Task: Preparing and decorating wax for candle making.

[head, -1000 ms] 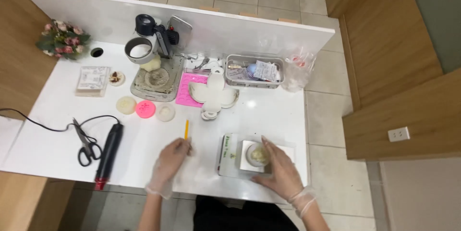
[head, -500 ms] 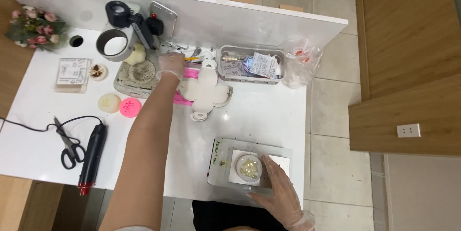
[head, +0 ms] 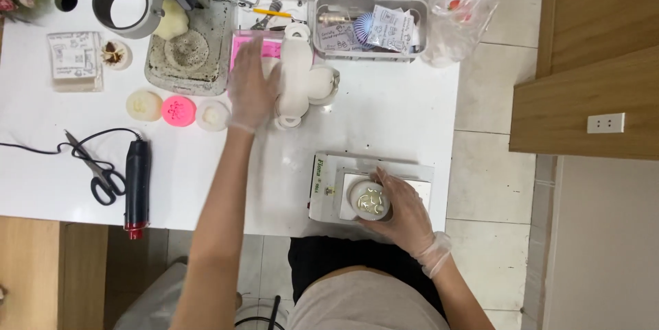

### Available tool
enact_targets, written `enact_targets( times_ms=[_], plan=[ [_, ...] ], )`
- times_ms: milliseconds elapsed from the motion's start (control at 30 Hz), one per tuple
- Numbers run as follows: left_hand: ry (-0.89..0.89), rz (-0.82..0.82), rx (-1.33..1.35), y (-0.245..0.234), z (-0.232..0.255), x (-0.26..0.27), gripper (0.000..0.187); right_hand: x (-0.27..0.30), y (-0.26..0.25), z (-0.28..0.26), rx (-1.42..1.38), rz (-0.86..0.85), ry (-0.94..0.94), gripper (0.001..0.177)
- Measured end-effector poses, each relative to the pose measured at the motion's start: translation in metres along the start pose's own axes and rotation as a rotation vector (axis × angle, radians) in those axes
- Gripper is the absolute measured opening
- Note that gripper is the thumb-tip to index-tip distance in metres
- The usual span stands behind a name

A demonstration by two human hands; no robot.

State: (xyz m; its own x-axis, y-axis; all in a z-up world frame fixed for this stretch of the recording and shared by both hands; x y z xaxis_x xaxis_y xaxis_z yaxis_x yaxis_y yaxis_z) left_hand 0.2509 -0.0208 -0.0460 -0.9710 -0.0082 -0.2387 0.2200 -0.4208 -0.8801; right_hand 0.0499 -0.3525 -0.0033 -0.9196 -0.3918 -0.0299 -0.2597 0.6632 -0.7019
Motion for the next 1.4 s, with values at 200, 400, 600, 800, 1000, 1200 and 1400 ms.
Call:
enact_targets(
  times_ms=[200,400,600,800,1000,1200,1400],
  plan=[
    [-0.468,0.067,0.349,-0.052,0.096,0.176,0.048,0.001,0.004,0.016,0.035,-0.046,-0.072,0.109],
    [-0.357,-0.011,0.414,-0.049,0.168,0.242,0.055,-0.01,0.0,0.027,-0.042,-0.123,-0.135,0.108],
    [-0.345,-0.153,0.362,-0.037,0.191,0.237,0.065,-0.008,-0.002,0.04,-0.016,-0.074,-0.241,0.097],
    [-0.348,-0.208,0.352,-0.033,0.206,0.231,0.07,-0.002,-0.014,0.039,-0.019,0.009,-0.305,0.092],
    [-0.367,-0.242,0.442,-0.035,0.202,0.23,0.067,-0.001,-0.007,0.035,-0.003,0.083,-0.319,0.089],
    [-0.301,-0.244,0.501,-0.043,0.197,0.225,0.066,0.001,-0.008,0.031,-0.035,0.04,-0.195,0.092],
    [-0.203,-0.312,0.498,-0.04,0.185,0.222,0.071,0.006,-0.008,0.023,-0.032,0.003,-0.066,0.094]
  ],
)
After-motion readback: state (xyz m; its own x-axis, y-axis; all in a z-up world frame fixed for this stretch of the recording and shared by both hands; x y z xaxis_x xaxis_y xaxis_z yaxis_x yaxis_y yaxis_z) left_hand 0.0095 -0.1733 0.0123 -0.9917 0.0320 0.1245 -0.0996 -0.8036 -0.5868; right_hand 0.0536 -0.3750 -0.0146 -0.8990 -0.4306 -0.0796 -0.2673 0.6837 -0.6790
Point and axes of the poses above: each hand's wrist, its own x-axis away from the middle knuckle, its own y-axis out of the palm, z = x × y, the point moved 1 cm from there along -x, towards the middle knuckle, and after that the axes turned 1 degree about -z, right-handed, at the moved point
